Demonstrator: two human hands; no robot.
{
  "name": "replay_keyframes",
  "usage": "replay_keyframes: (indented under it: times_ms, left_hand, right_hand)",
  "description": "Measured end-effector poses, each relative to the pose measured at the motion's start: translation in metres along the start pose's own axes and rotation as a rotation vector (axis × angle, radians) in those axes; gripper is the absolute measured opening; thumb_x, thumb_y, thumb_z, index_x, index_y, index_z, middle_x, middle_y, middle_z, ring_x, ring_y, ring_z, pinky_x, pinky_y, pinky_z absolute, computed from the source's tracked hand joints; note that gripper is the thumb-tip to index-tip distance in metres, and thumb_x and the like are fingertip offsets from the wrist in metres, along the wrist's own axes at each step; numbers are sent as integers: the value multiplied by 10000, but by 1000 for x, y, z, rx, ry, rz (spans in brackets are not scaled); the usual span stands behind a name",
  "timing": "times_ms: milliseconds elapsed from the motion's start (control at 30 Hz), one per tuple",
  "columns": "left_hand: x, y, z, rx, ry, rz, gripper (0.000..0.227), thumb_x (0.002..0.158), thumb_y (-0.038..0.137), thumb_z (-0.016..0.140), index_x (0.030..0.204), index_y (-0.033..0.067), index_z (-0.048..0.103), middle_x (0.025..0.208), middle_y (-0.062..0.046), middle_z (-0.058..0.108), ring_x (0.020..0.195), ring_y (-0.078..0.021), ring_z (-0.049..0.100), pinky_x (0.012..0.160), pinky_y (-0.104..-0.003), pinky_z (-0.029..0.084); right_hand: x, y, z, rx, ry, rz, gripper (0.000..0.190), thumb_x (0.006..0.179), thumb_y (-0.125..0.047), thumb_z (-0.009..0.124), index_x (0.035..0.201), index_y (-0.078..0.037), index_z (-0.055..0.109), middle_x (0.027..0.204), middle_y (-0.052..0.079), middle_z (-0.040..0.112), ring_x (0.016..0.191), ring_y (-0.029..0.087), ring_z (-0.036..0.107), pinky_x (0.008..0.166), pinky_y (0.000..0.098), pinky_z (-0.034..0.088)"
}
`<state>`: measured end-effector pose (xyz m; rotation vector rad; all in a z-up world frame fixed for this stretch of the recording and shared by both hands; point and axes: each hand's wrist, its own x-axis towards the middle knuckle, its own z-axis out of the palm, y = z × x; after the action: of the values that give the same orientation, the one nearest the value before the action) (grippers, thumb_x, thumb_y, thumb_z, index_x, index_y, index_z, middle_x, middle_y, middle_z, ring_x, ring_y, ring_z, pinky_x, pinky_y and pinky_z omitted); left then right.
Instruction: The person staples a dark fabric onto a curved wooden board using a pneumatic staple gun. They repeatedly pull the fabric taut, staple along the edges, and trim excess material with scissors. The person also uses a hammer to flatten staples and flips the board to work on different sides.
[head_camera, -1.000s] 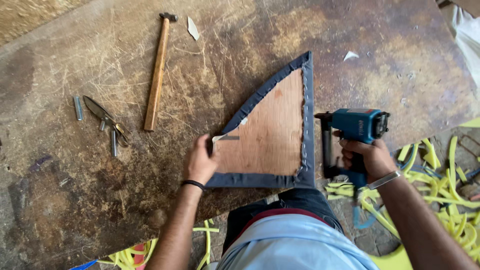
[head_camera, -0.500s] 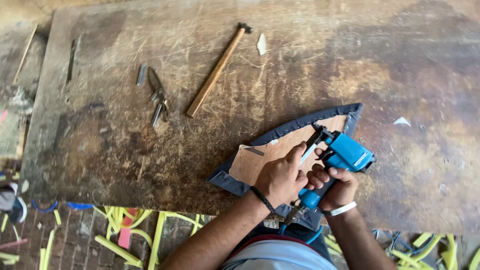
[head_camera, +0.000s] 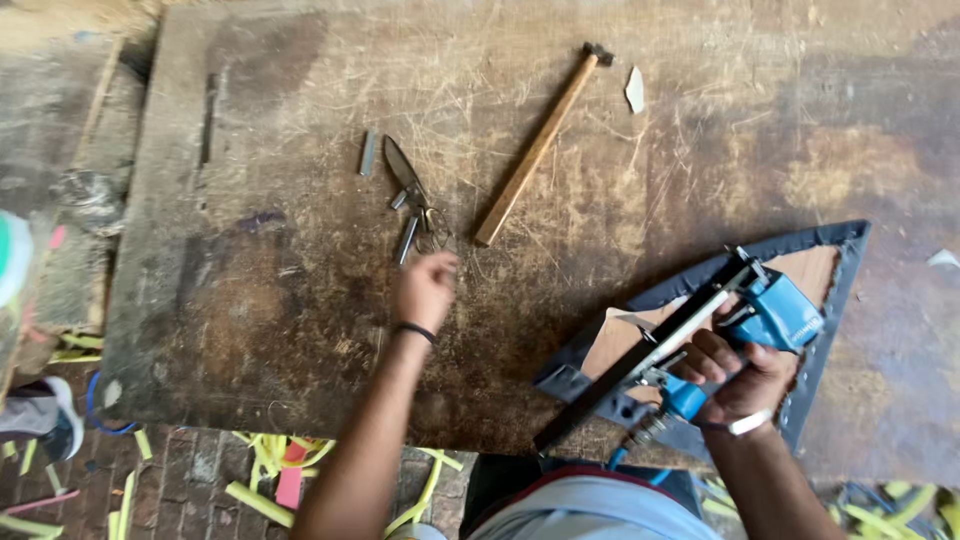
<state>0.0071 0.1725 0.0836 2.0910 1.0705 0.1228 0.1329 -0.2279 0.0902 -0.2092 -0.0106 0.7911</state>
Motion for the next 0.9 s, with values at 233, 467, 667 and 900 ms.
replay_keyframes:
  times_ms: [233, 467, 667, 900]
  left_hand:
    - [112, -134, 12, 312, 283, 185, 188, 771, 222, 814, 941, 146, 787, 986, -151, 735, 899, -380, 696, 761, -483, 569]
    - [66, -70, -8, -364, 185, -8, 219, 815, 159, 830, 987, 93, 711, 962, -76, 769, 842, -216, 739, 723, -349, 612]
    - [-37, 111, 24, -729, -550, 641, 296, 903, 155, 789, 1159, 77, 662, 999, -75, 758, 849, -159, 751, 733, -315, 667]
    - [-84, 182, -2, -503, -542, 867, 201, 897, 172, 789, 1077, 84, 774, 979, -75, 771, 767, -163, 747, 652, -292, 610]
  right_hand:
    - [10, 34, 31, -105, 12, -76, 393, 921, -238, 749, 1251, -87, 598, 714, -22, 507, 669, 150, 514, 663, 343, 461]
    - [14, 65, 37, -90, -14, -114, 453, 909, -267, 736, 1310, -102, 606, 711, -30, 518, 653, 138, 519, 622, 323, 466]
    - [20, 69, 39, -68, -74, -100, 456, 902, -281, 730, 1300, -90, 612, 687, -25, 516, 623, 138, 510, 611, 341, 473]
    - [2, 61, 45, -73, -75, -171, 451, 903, -284, 729, 1293, -88, 615, 689, -15, 520, 612, 154, 521, 609, 346, 495]
